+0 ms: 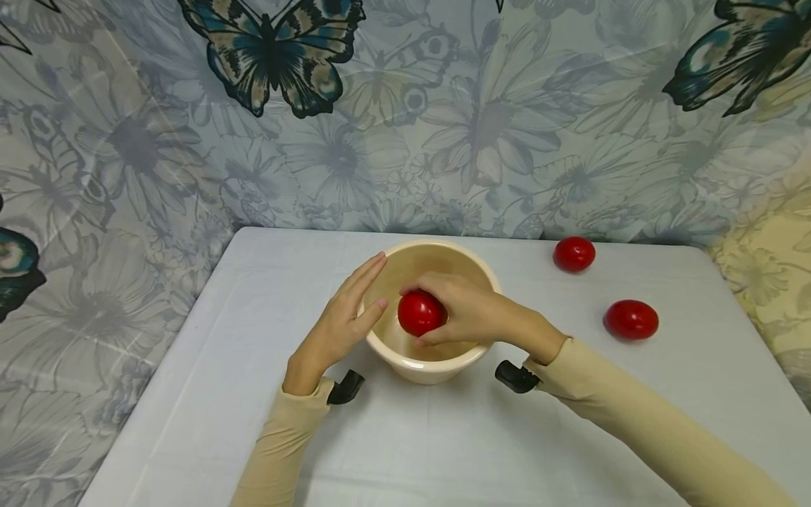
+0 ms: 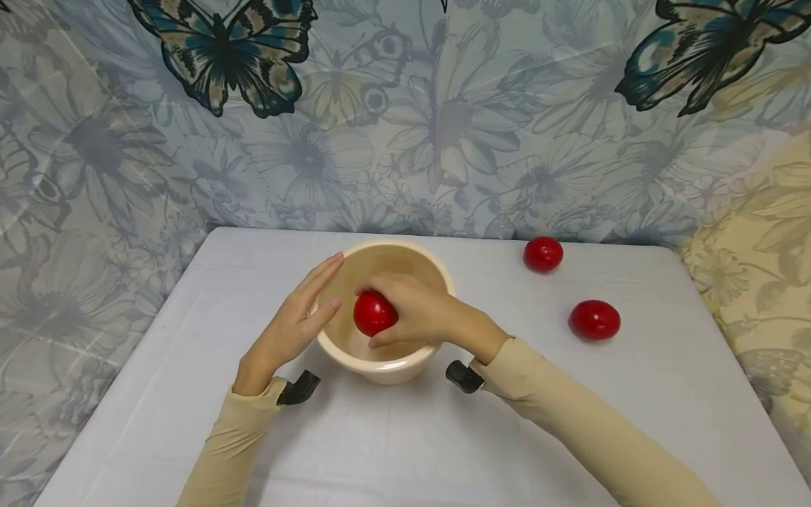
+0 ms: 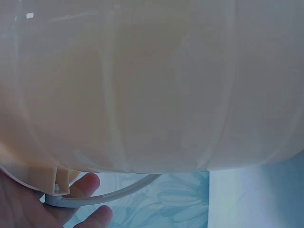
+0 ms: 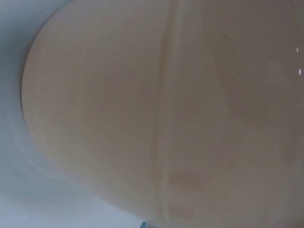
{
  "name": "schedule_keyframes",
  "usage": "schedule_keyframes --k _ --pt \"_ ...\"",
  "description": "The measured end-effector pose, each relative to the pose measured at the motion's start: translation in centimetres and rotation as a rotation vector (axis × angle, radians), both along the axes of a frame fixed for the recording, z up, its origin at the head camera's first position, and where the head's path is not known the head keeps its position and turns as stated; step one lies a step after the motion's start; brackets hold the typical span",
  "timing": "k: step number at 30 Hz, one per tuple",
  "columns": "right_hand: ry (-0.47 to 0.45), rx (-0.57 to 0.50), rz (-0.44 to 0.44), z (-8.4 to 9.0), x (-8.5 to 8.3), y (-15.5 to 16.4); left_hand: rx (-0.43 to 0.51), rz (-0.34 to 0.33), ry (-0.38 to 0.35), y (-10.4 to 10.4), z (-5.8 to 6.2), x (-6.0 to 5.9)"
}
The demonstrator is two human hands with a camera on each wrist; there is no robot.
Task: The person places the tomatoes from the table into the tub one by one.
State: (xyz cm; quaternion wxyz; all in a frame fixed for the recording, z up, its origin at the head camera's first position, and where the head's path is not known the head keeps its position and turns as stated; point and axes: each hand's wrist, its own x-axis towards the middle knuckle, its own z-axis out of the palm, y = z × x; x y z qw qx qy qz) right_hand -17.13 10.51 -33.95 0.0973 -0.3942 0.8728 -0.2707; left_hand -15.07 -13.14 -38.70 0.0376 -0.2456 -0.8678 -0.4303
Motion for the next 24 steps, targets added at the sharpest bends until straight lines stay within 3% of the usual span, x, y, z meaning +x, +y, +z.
schedule_keyframes --k 24 --pt "-0.059 0.060 0.096 -0.9 -0.9 -1.3 0.011 -0.003 -0.005 0.0 0.1 0.0"
